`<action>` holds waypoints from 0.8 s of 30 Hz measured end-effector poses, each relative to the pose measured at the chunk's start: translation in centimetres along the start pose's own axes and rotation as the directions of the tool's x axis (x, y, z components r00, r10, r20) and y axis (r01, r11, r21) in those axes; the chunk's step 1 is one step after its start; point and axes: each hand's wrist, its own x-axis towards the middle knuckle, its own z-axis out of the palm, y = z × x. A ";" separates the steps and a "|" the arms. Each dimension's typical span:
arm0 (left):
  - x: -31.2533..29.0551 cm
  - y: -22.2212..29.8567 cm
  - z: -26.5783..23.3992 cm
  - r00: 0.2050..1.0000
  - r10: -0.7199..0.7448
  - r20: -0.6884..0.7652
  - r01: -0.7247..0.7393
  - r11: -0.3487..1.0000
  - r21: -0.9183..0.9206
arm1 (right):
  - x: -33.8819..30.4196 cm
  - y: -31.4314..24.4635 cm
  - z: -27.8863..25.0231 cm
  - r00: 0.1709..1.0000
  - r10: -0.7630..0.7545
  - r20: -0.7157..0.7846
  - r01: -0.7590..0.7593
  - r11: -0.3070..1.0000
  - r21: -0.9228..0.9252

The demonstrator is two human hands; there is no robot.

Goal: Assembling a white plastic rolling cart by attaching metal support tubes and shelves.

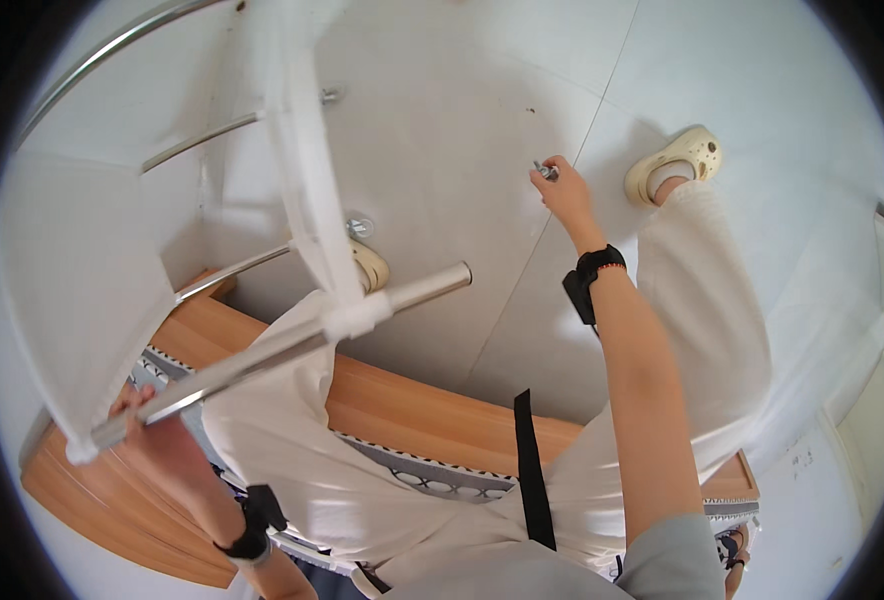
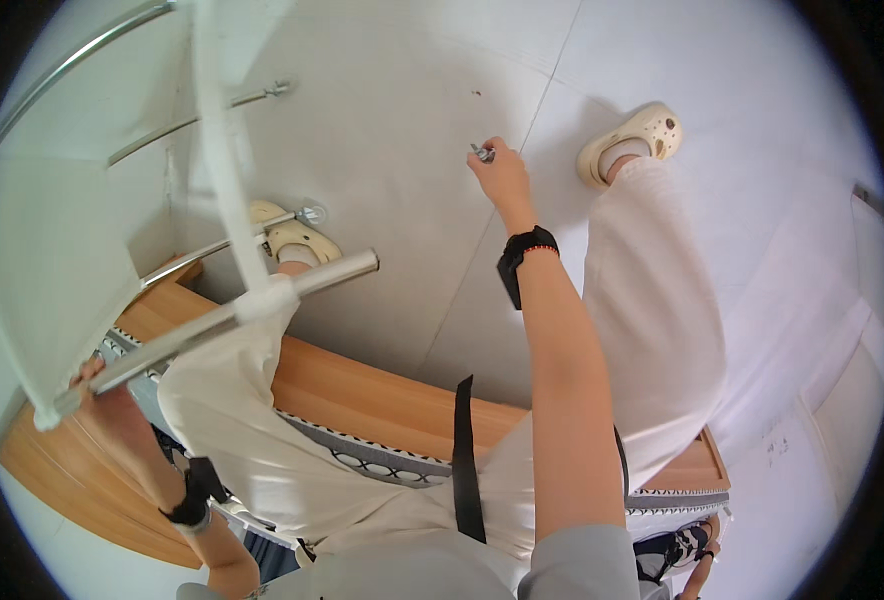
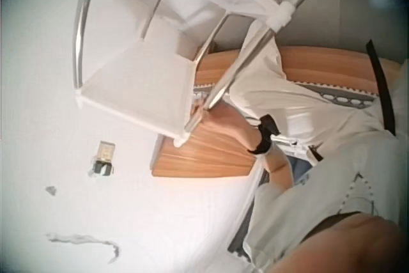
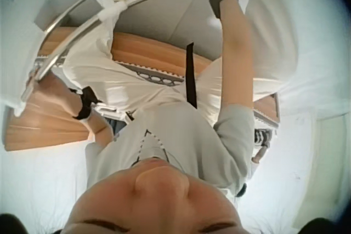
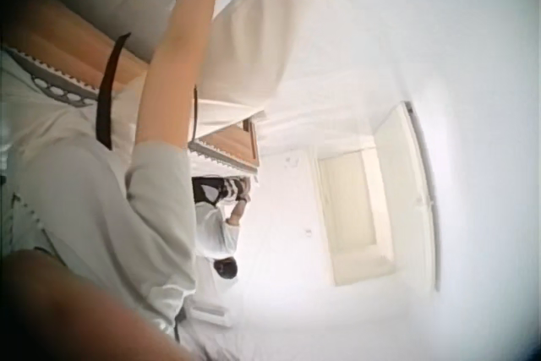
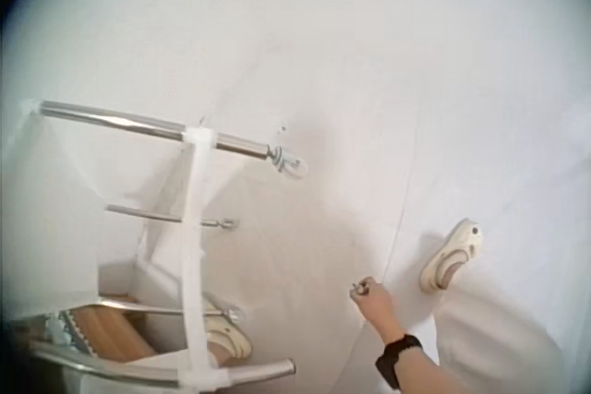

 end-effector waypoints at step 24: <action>-1.6 3.0 2.4 0.984 -0.169 0.056 0.159 0.975 0.153 | -17.5 -12.3 -5.8 0.850 -0.368 0.378 -0.181 0.470 0.864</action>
